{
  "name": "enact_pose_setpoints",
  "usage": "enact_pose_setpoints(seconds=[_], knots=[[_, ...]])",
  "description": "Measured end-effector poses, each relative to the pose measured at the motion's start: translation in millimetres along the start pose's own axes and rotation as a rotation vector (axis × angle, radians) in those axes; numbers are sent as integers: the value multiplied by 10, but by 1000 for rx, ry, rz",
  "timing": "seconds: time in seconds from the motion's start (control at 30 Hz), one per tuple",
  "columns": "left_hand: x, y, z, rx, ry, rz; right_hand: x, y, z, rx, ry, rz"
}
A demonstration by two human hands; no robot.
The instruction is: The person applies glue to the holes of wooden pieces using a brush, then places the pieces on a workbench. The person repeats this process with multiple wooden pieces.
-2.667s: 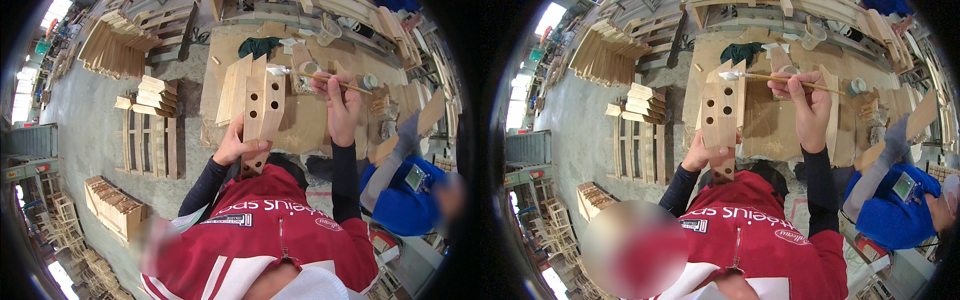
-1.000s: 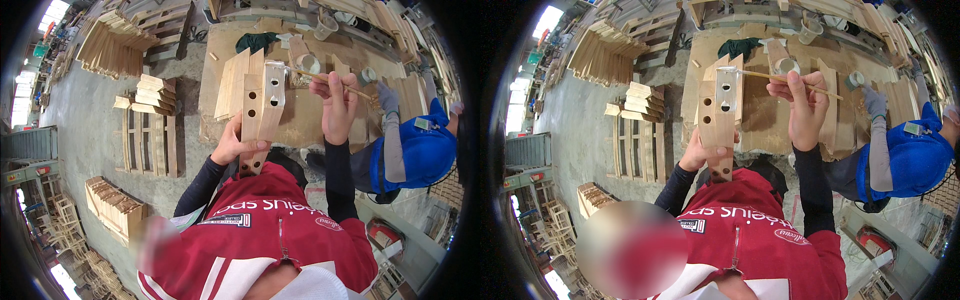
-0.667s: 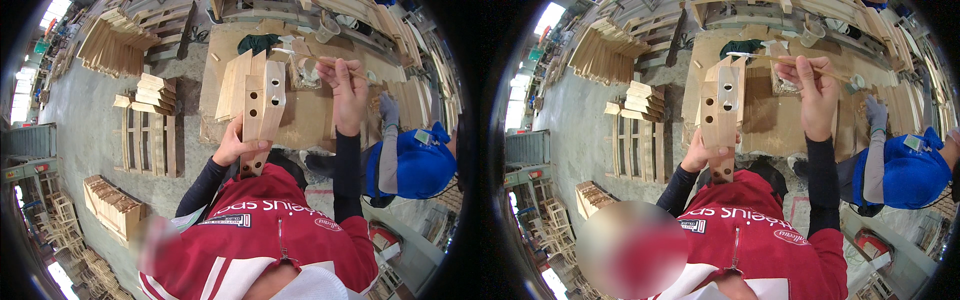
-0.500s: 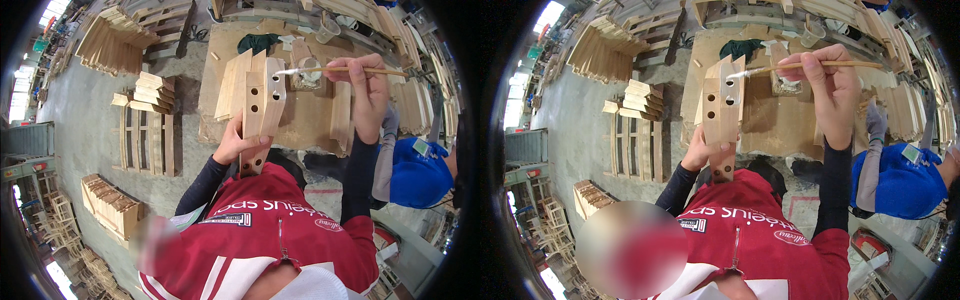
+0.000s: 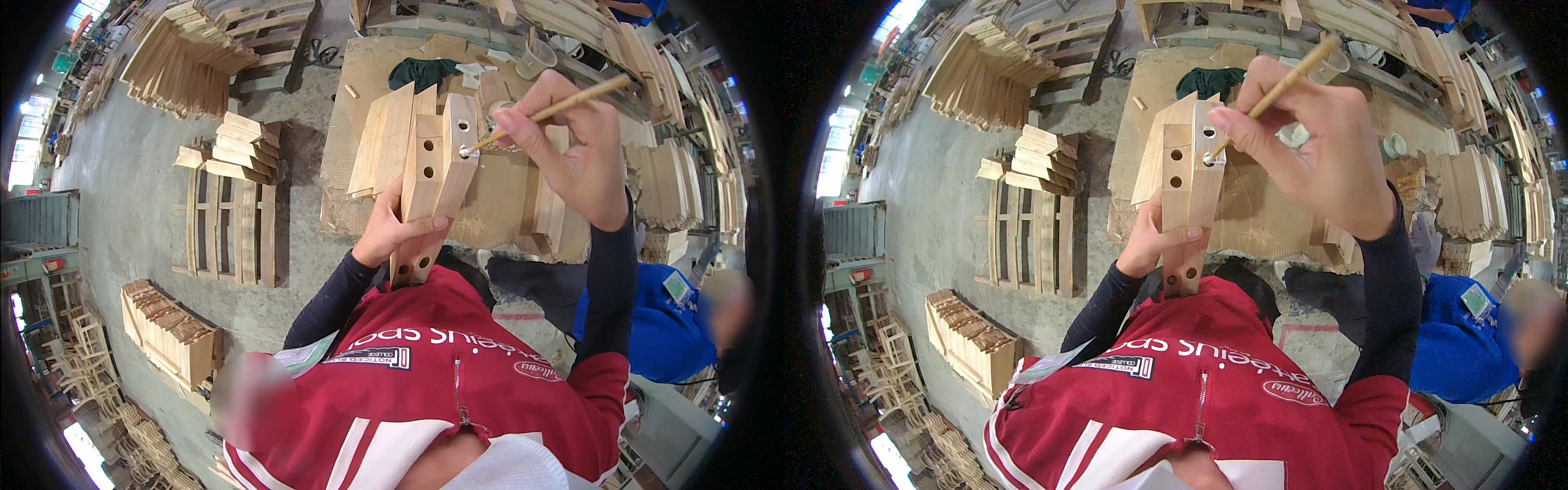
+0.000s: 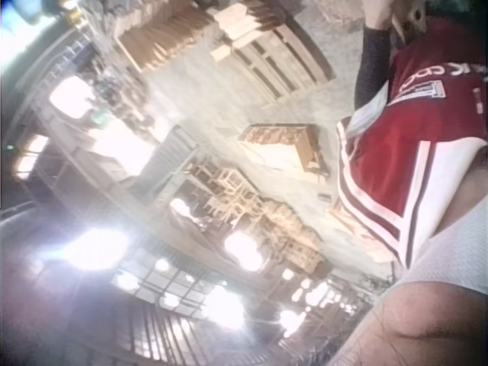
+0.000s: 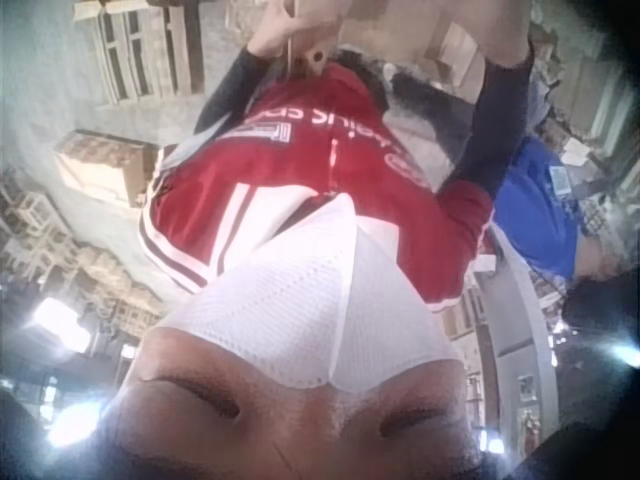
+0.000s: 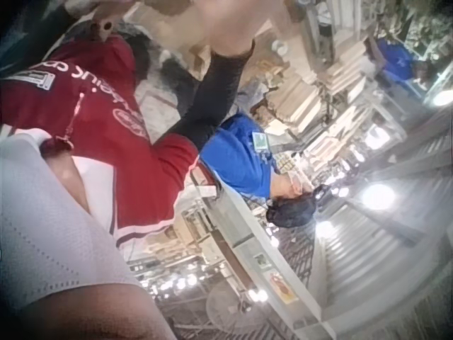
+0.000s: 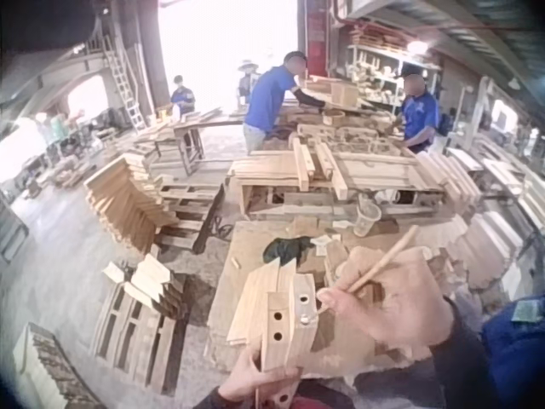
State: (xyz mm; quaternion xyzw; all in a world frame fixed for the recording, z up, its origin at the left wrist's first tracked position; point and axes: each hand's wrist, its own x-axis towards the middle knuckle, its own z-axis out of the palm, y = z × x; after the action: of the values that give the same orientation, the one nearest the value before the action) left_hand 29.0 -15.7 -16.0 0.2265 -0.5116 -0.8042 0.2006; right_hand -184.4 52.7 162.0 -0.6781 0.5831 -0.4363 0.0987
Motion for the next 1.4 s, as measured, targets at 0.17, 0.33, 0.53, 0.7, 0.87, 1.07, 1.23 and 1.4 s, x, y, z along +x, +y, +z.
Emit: enact_pose_setpoints(seconds=[0.17, 0.33, 0.53, 0.7, 0.87, 1.07, 1.23, 1.4], knots=[[8, -15, -25, -5, 39, 17, 40, -53, -16, 5, -20, 69], [19, -7, -28, 15, 27, 23, 72, -120, -58, -6, -42, 47], [41, -4, -45, 34, 18, 32, 64, -114, -192, -36, -44, 66], [46, 13, -19, 46, 17, 39, 127, 60, -112, -56, 20, -20], [44, 2, 8, 41, 22, 32, 142, 118, -37, 25, -48, 80], [45, -12, -4, 59, 32, 23, 146, 77, -48, 24, -10, 94], [41, -54, -25, 42, 9, 33, 152, 133, -69, 118, 21, 58], [37, -39, -28, 21, 23, 30, 28, 191, -181, 262, 6, 107]])
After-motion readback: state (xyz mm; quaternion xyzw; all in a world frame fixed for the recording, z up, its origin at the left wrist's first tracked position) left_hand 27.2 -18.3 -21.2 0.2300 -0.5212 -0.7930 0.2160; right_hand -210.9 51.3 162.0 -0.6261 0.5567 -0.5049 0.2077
